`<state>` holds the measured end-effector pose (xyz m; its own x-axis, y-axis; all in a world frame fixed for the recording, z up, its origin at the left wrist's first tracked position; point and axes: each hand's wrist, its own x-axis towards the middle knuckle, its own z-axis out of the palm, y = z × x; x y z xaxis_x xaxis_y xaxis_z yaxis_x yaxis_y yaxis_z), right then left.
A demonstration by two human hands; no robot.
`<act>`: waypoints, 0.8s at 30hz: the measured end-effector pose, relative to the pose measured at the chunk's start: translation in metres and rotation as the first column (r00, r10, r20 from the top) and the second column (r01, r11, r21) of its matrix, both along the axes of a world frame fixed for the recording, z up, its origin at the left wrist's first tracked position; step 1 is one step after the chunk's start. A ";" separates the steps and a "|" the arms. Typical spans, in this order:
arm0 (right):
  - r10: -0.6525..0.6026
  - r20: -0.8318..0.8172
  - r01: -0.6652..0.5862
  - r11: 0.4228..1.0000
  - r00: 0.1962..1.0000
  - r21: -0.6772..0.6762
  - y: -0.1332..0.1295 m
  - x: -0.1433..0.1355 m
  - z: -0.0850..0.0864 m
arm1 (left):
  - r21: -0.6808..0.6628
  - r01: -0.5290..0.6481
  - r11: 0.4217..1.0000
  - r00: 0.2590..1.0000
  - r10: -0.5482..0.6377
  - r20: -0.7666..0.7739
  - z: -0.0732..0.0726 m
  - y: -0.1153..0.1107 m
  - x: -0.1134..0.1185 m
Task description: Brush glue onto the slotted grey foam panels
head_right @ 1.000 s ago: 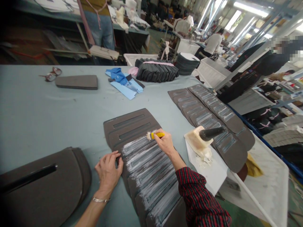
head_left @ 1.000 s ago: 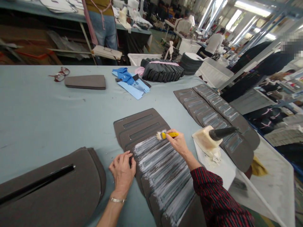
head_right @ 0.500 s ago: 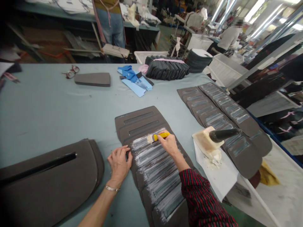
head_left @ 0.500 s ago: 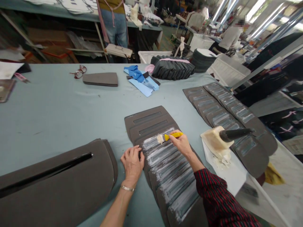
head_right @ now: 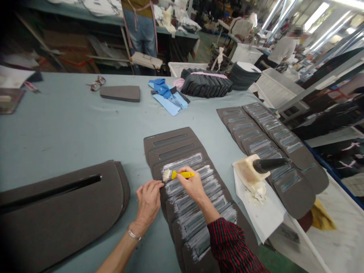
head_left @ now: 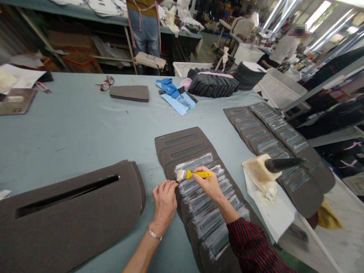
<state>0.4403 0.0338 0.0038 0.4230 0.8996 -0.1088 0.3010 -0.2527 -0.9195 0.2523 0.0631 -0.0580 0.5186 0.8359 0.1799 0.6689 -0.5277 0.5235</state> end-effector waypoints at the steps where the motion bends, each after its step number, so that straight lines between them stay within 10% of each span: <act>1: 0.025 0.013 -0.025 1.000 1.000 -0.001 0.001 -0.003 -0.003 | 0.012 0.012 1.000 1.000 -0.012 -0.019 -0.001 -0.001 0.000; 16: -0.105 0.494 0.100 0.994 0.863 0.037 0.001 0.102 -0.003 | 0.060 -0.025 0.998 0.993 0.031 -0.113 -0.002 -0.009 0.005; 24: 0.130 0.368 -0.176 0.980 0.920 0.092 -0.002 0.035 -0.002 | 0.149 -0.064 0.987 0.983 0.088 -0.163 -0.007 -0.007 0.017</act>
<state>0.4751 0.0319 0.0014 0.2693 0.9531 0.1382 0.6424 -0.0708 -0.7631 0.2695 0.0560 -0.0652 0.4875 0.8461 0.2156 0.7822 -0.5329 0.3228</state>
